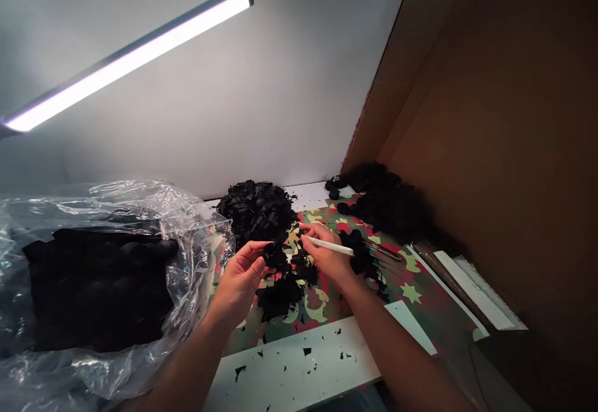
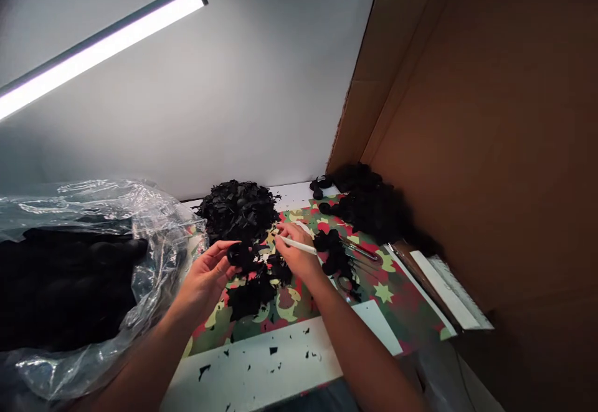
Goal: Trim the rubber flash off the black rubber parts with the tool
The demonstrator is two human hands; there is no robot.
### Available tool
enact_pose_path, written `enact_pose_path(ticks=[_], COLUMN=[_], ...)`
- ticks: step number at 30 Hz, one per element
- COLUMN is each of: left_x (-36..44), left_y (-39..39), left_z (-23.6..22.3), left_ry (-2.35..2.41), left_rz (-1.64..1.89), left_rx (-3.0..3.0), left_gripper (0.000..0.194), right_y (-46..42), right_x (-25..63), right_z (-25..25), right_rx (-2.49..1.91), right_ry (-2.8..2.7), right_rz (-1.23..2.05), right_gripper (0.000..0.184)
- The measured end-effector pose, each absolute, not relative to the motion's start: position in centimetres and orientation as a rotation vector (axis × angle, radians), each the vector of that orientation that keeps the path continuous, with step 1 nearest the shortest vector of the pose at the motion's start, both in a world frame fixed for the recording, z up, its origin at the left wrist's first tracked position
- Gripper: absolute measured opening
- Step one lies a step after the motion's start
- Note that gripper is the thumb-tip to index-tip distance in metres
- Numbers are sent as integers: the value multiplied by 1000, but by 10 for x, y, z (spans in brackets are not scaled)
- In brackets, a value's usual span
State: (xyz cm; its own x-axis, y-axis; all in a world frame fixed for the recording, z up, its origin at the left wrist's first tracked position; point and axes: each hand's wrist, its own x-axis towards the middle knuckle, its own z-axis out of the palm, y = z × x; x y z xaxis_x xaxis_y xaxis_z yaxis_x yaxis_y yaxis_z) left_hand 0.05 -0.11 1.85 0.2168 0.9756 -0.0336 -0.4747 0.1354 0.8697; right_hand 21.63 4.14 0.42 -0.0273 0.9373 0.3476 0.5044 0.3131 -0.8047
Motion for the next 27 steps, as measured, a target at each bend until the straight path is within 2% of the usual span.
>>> enact_pose_path(ticks=[4,7,16,22,27], left_x=[1,1,10,11,17], left_y=[2,2,-4,-4,-10], left_z=[17,17,14,7,10], left_ry=[755,782,893,974,974], left_rz=[1254,1253,1226,1228,1261], left_rx=[794,793,912,1075,1107], left_gripper=[31,32,32,35,26], right_y=[28,16,3,7,0], right_x=[203,196,172,172,168], right_z=[11,18,19,22,28], right_rx=[-1065,-959,-918,-944,-957], right_ry=[-1678,-1711,-1715,-1572,-1648], right_rz=[605,640,775,1009,900], right_gripper=[13,26,20,28,24])
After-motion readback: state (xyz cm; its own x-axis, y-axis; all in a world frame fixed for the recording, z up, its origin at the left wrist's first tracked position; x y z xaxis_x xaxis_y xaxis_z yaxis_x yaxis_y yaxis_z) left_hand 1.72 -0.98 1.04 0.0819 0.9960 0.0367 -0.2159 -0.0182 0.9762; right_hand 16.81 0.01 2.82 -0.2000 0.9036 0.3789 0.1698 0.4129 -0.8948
